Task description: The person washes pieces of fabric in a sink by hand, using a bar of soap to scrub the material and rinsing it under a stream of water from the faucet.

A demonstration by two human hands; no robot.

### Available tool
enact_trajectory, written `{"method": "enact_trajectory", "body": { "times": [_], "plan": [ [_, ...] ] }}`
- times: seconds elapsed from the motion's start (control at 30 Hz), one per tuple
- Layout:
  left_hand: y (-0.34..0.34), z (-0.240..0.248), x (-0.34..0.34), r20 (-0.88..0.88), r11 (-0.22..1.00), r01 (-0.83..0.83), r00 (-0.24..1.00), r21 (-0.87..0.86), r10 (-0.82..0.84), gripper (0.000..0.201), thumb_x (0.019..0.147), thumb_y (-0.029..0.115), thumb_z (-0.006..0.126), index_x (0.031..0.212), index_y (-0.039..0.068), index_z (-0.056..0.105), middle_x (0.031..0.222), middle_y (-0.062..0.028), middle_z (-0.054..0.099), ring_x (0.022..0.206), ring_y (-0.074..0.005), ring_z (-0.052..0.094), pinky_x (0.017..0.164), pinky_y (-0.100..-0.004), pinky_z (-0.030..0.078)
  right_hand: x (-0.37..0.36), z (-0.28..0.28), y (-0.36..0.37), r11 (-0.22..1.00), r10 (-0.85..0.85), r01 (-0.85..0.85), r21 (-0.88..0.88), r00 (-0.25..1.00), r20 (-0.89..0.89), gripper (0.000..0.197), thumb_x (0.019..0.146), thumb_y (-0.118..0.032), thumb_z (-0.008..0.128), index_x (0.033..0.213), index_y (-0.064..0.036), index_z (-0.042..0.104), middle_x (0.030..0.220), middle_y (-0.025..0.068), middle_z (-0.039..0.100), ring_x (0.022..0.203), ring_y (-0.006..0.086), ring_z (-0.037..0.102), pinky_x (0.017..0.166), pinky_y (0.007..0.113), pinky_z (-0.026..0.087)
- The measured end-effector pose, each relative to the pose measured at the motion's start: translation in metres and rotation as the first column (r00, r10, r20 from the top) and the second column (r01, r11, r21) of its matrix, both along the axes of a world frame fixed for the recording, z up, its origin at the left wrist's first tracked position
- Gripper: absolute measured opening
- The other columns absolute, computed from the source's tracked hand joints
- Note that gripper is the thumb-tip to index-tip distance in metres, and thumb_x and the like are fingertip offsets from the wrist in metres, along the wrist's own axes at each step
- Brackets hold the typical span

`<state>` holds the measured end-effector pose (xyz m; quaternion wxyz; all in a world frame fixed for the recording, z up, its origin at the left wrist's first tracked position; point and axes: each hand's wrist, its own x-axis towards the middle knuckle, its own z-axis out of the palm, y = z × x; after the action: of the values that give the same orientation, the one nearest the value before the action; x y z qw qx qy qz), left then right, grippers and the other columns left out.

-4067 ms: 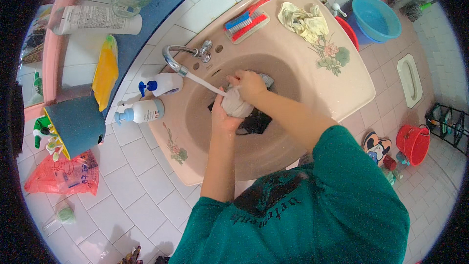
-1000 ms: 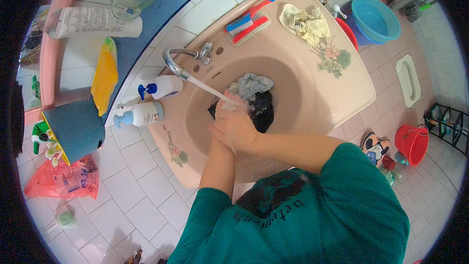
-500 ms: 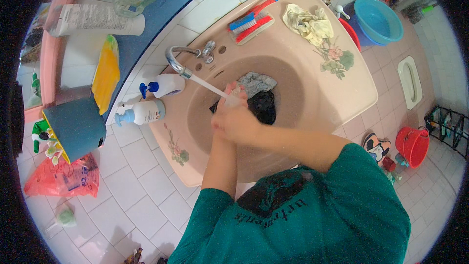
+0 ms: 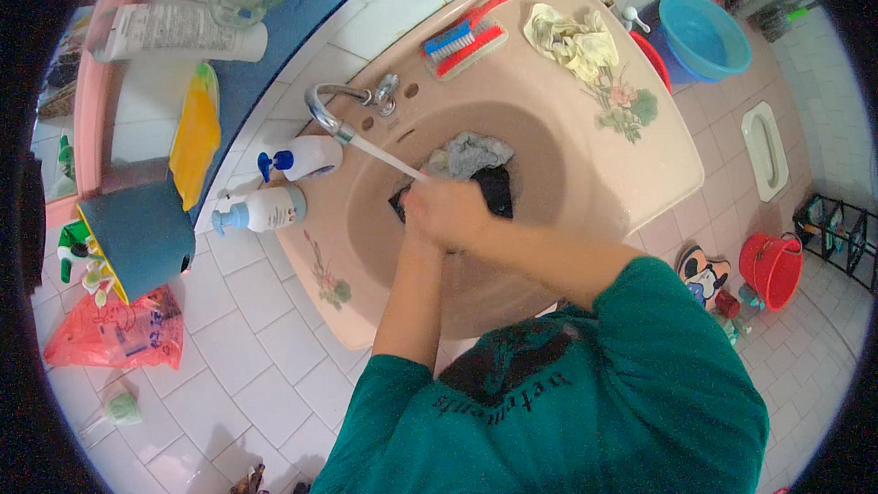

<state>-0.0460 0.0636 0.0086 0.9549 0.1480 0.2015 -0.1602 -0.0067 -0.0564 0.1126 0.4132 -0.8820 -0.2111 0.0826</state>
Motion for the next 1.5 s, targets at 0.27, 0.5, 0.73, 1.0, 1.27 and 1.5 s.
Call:
{"method": "enact_trajectory", "body": {
  "times": [0.27,0.5,0.73,1.0,1.27,1.5],
  "plan": [
    [-0.006,0.016,-0.001,-0.063,0.989,-0.088,0.993,0.121,0.096,0.028,0.098,0.029,0.041,0.114,0.01,0.053,0.108,-0.0072,0.059,0.102,-0.0225,0.057,0.087,-0.0367,0.048,-0.017,0.002,0.0,0.987,-0.034,0.024,0.159,0.998,0.06,0.025,0.083,-0.033,0.057,0.077,-0.0098,0.063,0.078,0.0134,0.064,0.073,0.0331,0.063,0.063,0.043,0.05],
    [-0.037,0.086,0.028,-0.31,0.989,-0.116,0.941,0.086,0.138,0.044,0.099,0.038,0.027,0.122,0.009,0.05,0.121,-0.0109,0.055,0.114,-0.0276,0.052,0.098,-0.0433,0.04,0.05,-0.027,-0.01,0.989,-0.142,0.145,-0.013,0.94,-0.31,0.027,0.084,-0.034,0.058,0.09,-0.0082,0.065,0.087,0.0141,0.065,0.083,0.0322,0.063,0.072,0.042,0.05],
    [-0.024,0.073,0.015,-0.475,0.904,-0.283,0.873,-0.32,0.105,0.049,0.098,0.048,0.03,0.129,0.013,0.044,0.13,-0.0135,0.045,0.114,-0.0319,0.049,0.097,-0.0494,0.039,0.032,-0.026,0.0,0.97,0.034,0.01,0.243,0.984,-0.177,0.022,0.077,-0.028,0.065,0.085,-0.0086,0.066,0.085,0.0107,0.063,0.086,0.0302,0.061,0.077,0.041,0.048],
    [-0.038,0.048,0.021,-0.136,0.991,-0.076,0.987,0.111,0.091,0.031,0.097,0.038,0.043,0.112,0.012,0.052,0.097,-0.0062,0.058,0.09,-0.0193,0.058,0.08,-0.0356,0.049,0.022,0.002,-0.002,0.988,-0.04,0.021,-0.152,0.991,-0.127,0.021,0.081,-0.028,0.057,0.079,-0.0095,0.067,0.082,0.0149,0.064,0.082,0.0321,0.064,0.074,0.047,0.049],
    [-0.01,0.004,0.001,0.244,0.993,0.021,0.97,-0.118,0.008,0.032,0.098,0.039,0.034,0.102,0.013,0.052,0.106,-0.0073,0.055,0.098,-0.0225,0.054,0.084,-0.039,0.046,-0.022,0.01,-0.004,0.996,0.033,-0.042,0.08,0.993,0.111,0.026,0.08,-0.033,0.061,0.074,-0.0076,0.064,0.082,0.0153,0.063,0.078,0.0329,0.062,0.068,0.044,0.05],
    [-0.055,0.081,0.029,-0.296,0.98,-0.107,0.943,0.165,0.153,0.034,0.1,0.03,0.034,0.12,0.01,0.051,0.116,-0.0062,0.057,0.105,-0.0245,0.056,0.09,-0.0403,0.046,0.043,-0.011,-0.004,0.961,-0.274,0.276,-0.001,0.954,-0.121,0.029,0.082,-0.032,0.058,0.073,-0.0049,0.063,0.089,0.0158,0.062,0.079,0.0338,0.062,0.068,0.046,0.05]
  ]
}}
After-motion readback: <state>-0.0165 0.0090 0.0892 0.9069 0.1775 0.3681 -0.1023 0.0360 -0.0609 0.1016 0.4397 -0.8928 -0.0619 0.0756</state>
